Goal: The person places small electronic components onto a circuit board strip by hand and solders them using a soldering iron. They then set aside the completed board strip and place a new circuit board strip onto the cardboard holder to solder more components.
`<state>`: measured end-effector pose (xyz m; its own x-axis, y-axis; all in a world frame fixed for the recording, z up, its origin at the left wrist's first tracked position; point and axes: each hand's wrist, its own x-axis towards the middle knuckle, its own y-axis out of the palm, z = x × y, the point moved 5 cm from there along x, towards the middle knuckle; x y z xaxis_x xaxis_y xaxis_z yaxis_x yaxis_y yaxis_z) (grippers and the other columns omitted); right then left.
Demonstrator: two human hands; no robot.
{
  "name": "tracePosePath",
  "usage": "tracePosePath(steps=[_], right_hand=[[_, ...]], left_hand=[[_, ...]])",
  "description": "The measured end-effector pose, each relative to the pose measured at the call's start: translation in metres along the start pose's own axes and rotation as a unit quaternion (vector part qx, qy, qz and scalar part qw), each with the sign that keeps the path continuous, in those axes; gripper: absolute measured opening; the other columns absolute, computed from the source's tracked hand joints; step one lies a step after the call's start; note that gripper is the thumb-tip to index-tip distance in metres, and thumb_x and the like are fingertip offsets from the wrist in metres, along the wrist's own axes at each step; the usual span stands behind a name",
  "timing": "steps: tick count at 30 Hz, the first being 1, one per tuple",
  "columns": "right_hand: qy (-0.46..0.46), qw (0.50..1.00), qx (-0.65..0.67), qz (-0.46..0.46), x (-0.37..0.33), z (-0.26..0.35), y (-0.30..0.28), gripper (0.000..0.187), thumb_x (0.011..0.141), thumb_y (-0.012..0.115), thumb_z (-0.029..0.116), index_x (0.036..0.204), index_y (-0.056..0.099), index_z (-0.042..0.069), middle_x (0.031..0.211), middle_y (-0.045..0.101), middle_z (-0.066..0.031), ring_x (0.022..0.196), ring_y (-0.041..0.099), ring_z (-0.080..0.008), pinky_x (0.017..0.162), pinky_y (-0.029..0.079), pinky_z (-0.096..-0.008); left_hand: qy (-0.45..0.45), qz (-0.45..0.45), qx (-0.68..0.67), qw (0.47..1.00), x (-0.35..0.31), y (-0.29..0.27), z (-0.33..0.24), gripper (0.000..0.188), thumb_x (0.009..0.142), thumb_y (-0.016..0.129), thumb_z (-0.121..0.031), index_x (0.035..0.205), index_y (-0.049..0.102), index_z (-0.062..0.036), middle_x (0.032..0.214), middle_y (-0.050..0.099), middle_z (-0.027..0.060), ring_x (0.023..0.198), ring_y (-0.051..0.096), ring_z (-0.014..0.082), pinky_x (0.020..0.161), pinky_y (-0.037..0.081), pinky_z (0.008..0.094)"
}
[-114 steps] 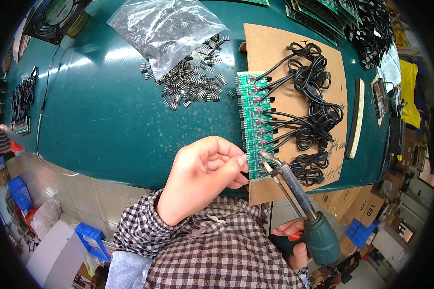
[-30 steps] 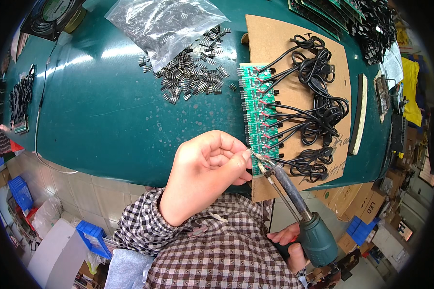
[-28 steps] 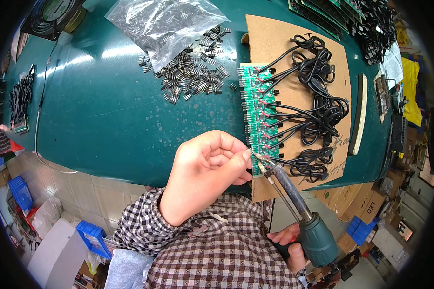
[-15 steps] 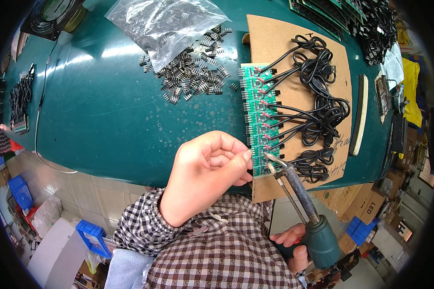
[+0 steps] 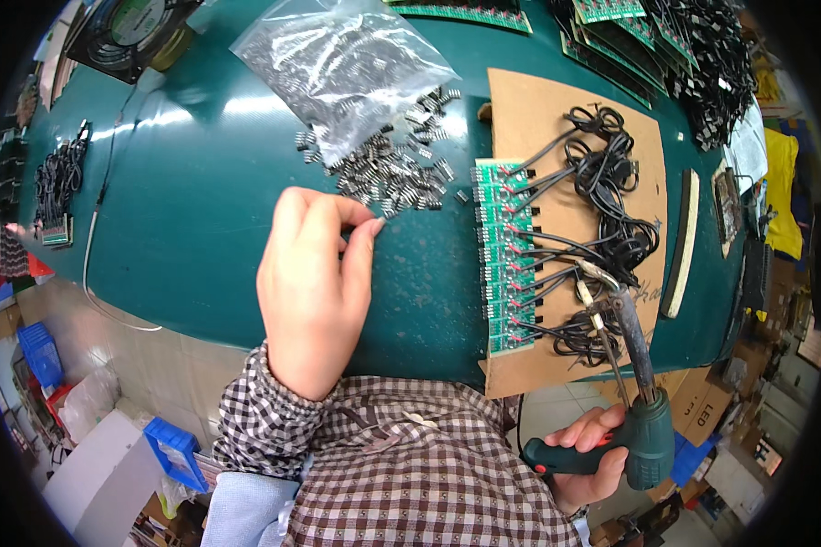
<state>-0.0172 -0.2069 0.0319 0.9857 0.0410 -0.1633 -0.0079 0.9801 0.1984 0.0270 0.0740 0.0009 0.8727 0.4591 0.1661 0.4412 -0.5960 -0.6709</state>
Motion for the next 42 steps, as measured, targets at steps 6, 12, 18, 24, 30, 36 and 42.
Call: tracePosePath(steps=[6, 12, 18, 24, 30, 36, 42], right_hand=[[-0.001, 1.0, 0.024, -0.018, -0.001, -0.005, -0.005, 0.039, 0.086, 0.047, 0.034, 0.102, 0.036, 0.0, 0.07, 0.044, -0.0056, 0.065, 0.051, -0.0152, 0.058, 0.054, -0.0309], [0.028, 0.999, 0.018, 0.0, 0.003, -0.001, -0.001, 0.038, 0.087, 0.046, 0.032, 0.102, 0.036, -0.001, 0.07, 0.045, -0.0068, 0.067, 0.052, -0.0164, 0.059, 0.055, -0.033], [0.071, 0.994, 0.086, -0.019, 0.001, -0.004, -0.003, 0.043, 0.078, 0.061, 0.03, 0.092, 0.046, -0.007, 0.078, 0.052, -0.0147, 0.078, 0.058, -0.0278, 0.07, 0.053, -0.0425], [0.115, 0.989, 0.089, 0.009, 0.003, -0.003, 0.001, 0.045, 0.076, 0.064, 0.031, 0.097, 0.048, -0.006, 0.089, 0.057, -0.0168, 0.087, 0.059, -0.0287, 0.076, 0.051, -0.0416], [0.01, 0.998, 0.06, 0.03, 0.011, 0.002, 0.013, 0.041, 0.081, 0.056, 0.024, 0.108, 0.038, 0.0, 0.09, 0.05, -0.0117, 0.078, 0.058, -0.0247, 0.069, 0.053, -0.0387], [0.002, 0.991, -0.094, 0.097, 0.024, 0.008, 0.036, 0.031, 0.071, 0.06, -0.009, 0.095, 0.043, 0.002, 0.09, 0.056, -0.012, 0.085, 0.057, -0.0176, 0.073, 0.047, -0.0276], [0.015, 0.994, -0.087, 0.068, 0.026, 0.012, 0.042, 0.026, 0.075, 0.056, -0.01, 0.094, 0.044, 0.002, 0.086, 0.055, -0.0117, 0.077, 0.058, -0.0165, 0.068, 0.048, -0.0261]], left_hand=[[-0.036, -0.012, -0.046, 0.998, 0.002, -0.004, -0.003, 0.012, 0.072, 0.062, 0.002, 0.081, 0.054, 0.0012, 0.078, 0.049, 0.0056, 0.058, 0.047, 0.0103, 0.052, 0.04, 0.02], [0.029, 0.038, -0.003, 0.999, 0.01, 0.011, -0.007, 0.011, 0.073, 0.061, 0.001, 0.081, 0.054, 0.0003, 0.075, 0.047, 0.0051, 0.055, 0.045, 0.0109, 0.05, 0.038, 0.0227], [0.053, -0.057, -0.007, 0.997, 0.005, -0.002, -0.009, 0.004, 0.077, 0.057, 0.001, 0.078, 0.053, 0.0013, 0.07, 0.046, 0.0047, 0.056, 0.041, 0.0106, 0.051, 0.035, 0.0218], [-0.031, -0.066, -0.006, 0.997, -0.007, -0.001, -0.004, 0.01, 0.081, 0.057, -0.005, 0.075, 0.053, 0.0014, 0.067, 0.047, -0.0001, 0.056, 0.037, 0.0044, 0.051, 0.033, 0.0177], [-0.199, 0.182, -0.404, 0.874, -0.042, 0.0, -0.048, 0.002, 0.082, 0.053, -0.001, 0.083, 0.052, 0.0007, 0.072, 0.058, 0.0084, 0.05, 0.052, 0.0068, 0.042, 0.041, 0.0165], [-0.293, 0.359, -0.555, 0.691, -0.09, 0.037, -0.081, 0.009, 0.084, 0.053, -0.002, 0.09, 0.052, 0.0039, 0.079, 0.058, 0.0082, 0.063, 0.056, 0.0087, 0.053, 0.046, 0.0187], [-0.385, 0.359, -0.596, 0.606, -0.095, 0.04, -0.08, 0.012, 0.085, 0.051, -0.003, 0.092, 0.051, 0.0058, 0.082, 0.059, 0.0127, 0.07, 0.06, 0.0148, 0.06, 0.051, 0.0245]])
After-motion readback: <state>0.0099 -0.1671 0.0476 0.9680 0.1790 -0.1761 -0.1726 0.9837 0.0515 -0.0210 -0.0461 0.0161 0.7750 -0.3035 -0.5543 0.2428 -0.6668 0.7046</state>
